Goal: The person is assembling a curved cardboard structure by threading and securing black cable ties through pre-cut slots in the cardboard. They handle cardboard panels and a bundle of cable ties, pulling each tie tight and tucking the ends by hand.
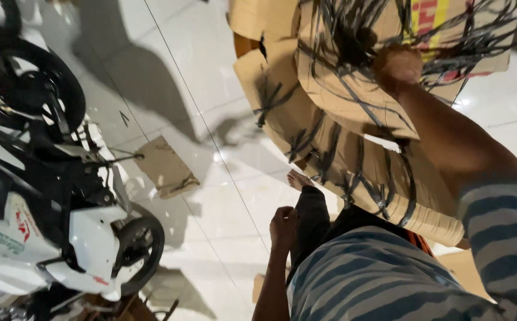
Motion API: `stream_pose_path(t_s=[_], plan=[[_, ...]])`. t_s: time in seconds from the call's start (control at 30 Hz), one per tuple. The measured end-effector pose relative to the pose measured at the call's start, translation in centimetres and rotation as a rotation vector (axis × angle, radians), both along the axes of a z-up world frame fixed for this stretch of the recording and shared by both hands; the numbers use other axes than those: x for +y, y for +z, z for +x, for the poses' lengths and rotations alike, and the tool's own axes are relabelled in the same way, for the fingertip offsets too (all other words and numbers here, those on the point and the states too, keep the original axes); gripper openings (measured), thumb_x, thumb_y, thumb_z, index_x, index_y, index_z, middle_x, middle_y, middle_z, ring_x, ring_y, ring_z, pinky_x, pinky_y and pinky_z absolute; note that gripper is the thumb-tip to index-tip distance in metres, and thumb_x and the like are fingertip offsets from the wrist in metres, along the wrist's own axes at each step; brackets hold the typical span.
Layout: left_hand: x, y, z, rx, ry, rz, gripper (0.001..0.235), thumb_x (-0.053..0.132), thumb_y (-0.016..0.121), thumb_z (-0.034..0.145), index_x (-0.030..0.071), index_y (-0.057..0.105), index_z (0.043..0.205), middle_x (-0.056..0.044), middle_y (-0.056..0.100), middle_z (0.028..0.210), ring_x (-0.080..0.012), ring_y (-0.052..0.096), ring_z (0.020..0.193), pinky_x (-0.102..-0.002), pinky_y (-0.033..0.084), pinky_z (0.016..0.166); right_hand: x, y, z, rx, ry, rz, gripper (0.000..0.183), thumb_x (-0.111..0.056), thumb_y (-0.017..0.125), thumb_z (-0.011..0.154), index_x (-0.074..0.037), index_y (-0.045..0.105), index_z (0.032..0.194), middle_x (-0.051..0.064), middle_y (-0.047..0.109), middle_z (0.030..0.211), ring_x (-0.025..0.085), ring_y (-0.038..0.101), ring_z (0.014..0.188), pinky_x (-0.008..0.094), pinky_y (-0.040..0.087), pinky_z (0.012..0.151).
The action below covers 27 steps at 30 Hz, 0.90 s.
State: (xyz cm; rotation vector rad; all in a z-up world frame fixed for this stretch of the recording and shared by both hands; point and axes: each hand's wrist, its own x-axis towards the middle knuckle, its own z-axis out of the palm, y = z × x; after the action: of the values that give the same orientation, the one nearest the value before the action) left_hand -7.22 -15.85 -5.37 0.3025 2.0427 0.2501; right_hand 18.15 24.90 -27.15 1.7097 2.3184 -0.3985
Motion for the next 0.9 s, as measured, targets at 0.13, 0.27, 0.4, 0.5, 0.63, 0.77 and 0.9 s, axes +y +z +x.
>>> stream_pose_path(t_s=[0.13,0.27,0.4,0.5,0.63,0.77,0.9], plan=[[-0.4,-0.6,-2.9,-0.025,0.002,0.006,0.027,0.026,0.065,0.094,0.009,0.071,0.114,-0.005,0.075,0.096,-0.0152,0.07,0.078,-0.03,0.057,0.074,1.6,7.6,1.0,0.092,-0.014,0.087,0.024,-0.016,0.056,0.108,-0.011,0.076,0.096,0.004,0.076,0.096,0.016,0.067,0.07,0.03,0.056,0.062],[-0.3,-0.4,-6.9,-0.075,-0.101,-0.066,0.032,0.032,0.061,0.097,0.012,0.07,0.12,-0.005,0.074,0.096,-0.0159,0.068,0.083,-0.03,0.056,0.078,2.5,17.9,0.4,0.878,-0.405,0.13,0.025,0.004,0.056,0.108,0.001,0.074,0.125,0.013,0.074,0.104,0.021,0.063,0.07,0.033,0.05,0.052],[-0.7,-5.7,-14.6,-0.029,-0.225,0.023,0.032,0.033,0.062,0.093,0.015,0.072,0.117,-0.005,0.075,0.118,-0.0234,0.068,0.11,-0.036,0.053,0.098,4.5,20.5,1.4,1.976,-0.83,-0.14,0.029,-0.012,0.064,0.116,-0.014,0.077,0.09,-0.002,0.063,0.073,0.01,0.06,0.057,0.026,0.05,0.05],[0.0,-8.4,-21.7,0.147,-0.301,0.292,0.028,0.036,0.066,0.089,0.012,0.073,0.102,-0.007,0.077,0.094,-0.0244,0.071,0.086,-0.036,0.057,0.082,3.1,21.1,2.1,1.628,-0.265,0.351,0.016,-0.015,0.064,0.128,-0.001,0.066,0.12,0.01,0.066,0.107,0.009,0.05,0.071,0.029,0.042,0.056],[7.7,-3.1,-30.3,0.197,-0.179,0.413,0.021,0.024,0.064,0.093,0.012,0.07,0.109,-0.004,0.075,0.096,-0.0201,0.07,0.083,-0.034,0.056,0.078,-0.7,24.1,2.3,1.2,0.082,0.704,0.042,-0.004,0.048,0.12,0.016,0.039,0.156,0.031,0.054,0.132,0.029,0.05,0.087,0.038,0.047,0.074],[17.9,5.1,-34.2,0.619,-0.471,0.879,0.048,0.043,0.061,0.1,0.005,0.057,0.128,-0.014,0.063,0.125,-0.0302,0.062,0.11,-0.042,0.051,0.093,-5.3,24.8,1.7,1.265,-0.896,0.354,0.04,-0.047,0.039,0.125,-0.021,0.057,0.101,-0.002,0.056,0.098,0.013,0.061,0.101,0.04,0.053,0.111],[29.6,20.1,-31.6,0.822,-0.623,1.292,0.039,0.013,0.072,0.095,0.002,0.053,0.127,-0.017,0.055,0.137,-0.0338,0.06,0.124,-0.043,0.055,0.102,-7.1,21.5,2.6,1.485,-1.124,0.31,0.018,-0.036,0.053,0.119,-0.022,0.06,0.11,-0.008,0.049,0.086,0.005,0.047,0.082,0.022,0.046,0.09]])
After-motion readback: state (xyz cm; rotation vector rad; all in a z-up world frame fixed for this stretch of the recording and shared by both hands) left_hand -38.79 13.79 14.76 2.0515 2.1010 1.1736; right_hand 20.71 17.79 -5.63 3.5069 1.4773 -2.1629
